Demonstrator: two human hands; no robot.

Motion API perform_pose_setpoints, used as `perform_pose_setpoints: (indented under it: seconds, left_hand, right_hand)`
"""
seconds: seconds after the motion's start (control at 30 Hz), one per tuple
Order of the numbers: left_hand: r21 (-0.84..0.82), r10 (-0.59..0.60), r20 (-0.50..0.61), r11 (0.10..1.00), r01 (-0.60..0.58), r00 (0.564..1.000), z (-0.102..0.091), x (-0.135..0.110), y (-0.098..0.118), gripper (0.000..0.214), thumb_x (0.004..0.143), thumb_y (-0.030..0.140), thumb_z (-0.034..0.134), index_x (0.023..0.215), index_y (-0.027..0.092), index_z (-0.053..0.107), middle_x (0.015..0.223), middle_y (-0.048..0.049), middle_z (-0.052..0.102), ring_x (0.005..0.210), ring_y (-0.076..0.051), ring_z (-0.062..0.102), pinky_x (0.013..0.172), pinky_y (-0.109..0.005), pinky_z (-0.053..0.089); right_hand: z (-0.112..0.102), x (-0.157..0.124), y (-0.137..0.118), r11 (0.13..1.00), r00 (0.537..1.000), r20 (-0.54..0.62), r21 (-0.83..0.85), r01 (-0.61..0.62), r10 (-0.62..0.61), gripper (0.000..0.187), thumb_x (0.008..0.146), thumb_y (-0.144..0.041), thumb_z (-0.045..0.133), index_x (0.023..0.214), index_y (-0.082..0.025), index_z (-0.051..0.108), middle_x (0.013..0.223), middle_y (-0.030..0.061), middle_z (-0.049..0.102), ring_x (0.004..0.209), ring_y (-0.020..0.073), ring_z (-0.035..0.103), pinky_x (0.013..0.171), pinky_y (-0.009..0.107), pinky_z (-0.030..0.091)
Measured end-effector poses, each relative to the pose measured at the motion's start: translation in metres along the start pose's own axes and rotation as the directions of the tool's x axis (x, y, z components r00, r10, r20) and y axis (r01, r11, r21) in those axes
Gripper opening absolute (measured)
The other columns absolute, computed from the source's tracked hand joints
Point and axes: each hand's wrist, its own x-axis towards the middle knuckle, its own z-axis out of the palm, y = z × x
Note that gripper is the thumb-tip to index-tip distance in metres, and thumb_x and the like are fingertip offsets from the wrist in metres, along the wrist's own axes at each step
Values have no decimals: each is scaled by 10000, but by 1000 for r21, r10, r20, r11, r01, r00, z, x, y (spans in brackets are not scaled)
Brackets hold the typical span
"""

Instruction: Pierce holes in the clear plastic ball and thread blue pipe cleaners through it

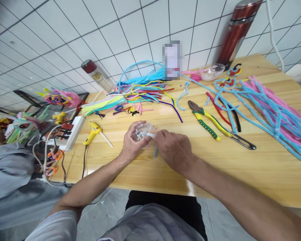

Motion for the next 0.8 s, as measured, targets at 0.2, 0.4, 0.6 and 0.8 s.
perform_pose_setpoints:
  seconds: [0.2,0.4,0.6,0.8]
  left_hand:
    - [-41,-38,5,998,38,999,1,1,-4,660,716,489,864,1264,206,628,1263,-115,663,1206,-284,645,1052,-419,526]
    - [-31,-18,52,999,20,998,-3,3,-4,729,671,507,909,1278,218,627,1312,-118,654,1250,-301,631,1103,-445,499]
    - [7,-5,50,1000,5,999,-3,1,-1,670,743,536,859,1283,216,623,1279,-115,656,1226,-297,639,1096,-451,500]
    - [17,-3,46,1000,2,999,-3,-2,0,647,774,523,834,1302,225,608,1310,-112,640,1261,-294,620,1090,-433,500]
  right_hand:
    - [-1,0,7,998,1000,18,58,19,-20,361,1101,-286,423,867,-162,668,754,26,717,575,145,590,548,296,210]
    - [-3,3,11,998,998,39,48,47,-49,333,1086,-272,450,864,-169,675,763,17,720,577,142,586,548,295,203]
    - [-5,2,1,1000,997,81,5,-11,11,350,1086,-290,449,854,-164,679,762,32,726,565,142,574,556,306,198]
    - [-6,1,-2,999,997,73,-24,-23,25,354,1084,-286,456,848,-160,686,743,39,722,568,149,586,558,313,220]
